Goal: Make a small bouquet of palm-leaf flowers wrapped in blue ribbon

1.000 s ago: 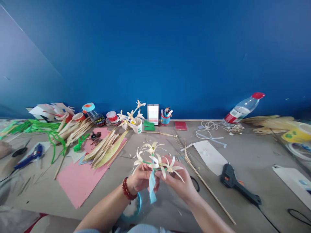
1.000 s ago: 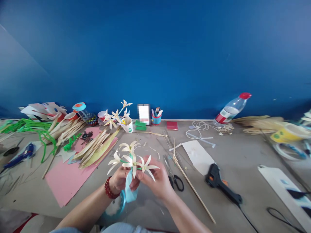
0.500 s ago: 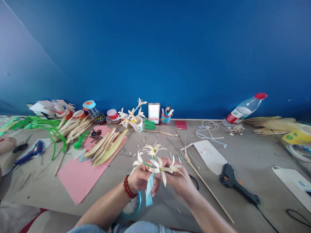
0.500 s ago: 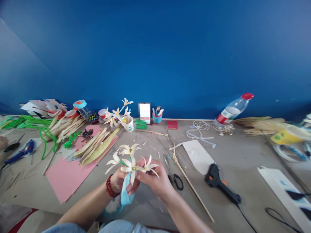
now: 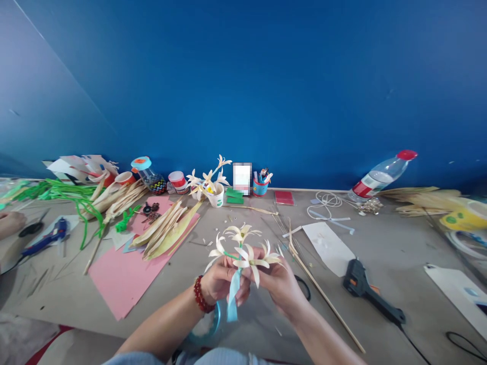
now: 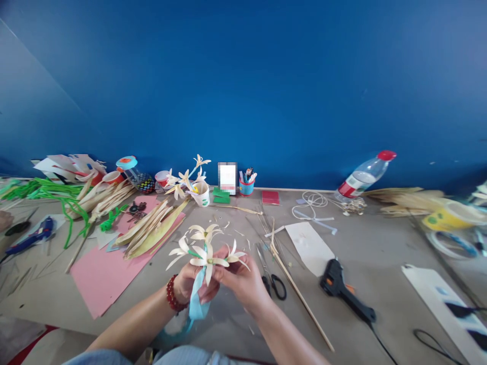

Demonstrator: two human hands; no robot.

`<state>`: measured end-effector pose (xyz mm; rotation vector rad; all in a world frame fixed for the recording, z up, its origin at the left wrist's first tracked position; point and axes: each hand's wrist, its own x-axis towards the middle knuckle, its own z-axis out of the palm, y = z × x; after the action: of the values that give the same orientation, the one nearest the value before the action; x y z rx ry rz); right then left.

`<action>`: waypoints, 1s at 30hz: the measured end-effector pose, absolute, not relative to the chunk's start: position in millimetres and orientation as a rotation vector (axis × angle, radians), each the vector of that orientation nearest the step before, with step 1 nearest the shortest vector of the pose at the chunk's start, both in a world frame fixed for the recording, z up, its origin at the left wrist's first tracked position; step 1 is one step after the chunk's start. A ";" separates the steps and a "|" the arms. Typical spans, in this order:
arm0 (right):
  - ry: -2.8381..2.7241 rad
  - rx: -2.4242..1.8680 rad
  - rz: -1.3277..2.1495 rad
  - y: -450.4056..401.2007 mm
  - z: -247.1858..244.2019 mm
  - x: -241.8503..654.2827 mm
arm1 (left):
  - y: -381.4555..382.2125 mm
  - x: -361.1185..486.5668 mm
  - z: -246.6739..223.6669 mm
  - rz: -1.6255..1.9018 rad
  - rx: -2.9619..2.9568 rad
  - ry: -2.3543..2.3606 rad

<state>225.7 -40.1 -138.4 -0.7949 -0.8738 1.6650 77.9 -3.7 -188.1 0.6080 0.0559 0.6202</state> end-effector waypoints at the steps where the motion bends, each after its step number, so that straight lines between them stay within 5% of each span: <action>1: -0.884 -0.805 1.653 -40.2 -138.7 225.3 | -3.9 78.5 -188.6 0.617 0.605 0.054; 7: -1.095 -0.950 1.489 -49.1 -140.1 247.4 | -2.5 80.8 -182.2 0.656 0.597 0.065; 16: -1.440 -1.892 0.274 -116.3 -176.2 444.4 | 2.3 75.5 -172.8 0.745 0.571 0.025; 30: -1.793 -2.023 -0.015 -133.6 -209.2 489.6 | 1.7 77.5 -170.1 0.744 0.614 -0.016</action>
<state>489.6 -133.6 -209.2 -2.0226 -1.7929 -0.0147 77.5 1.7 -170.1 0.6138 -0.0164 0.7437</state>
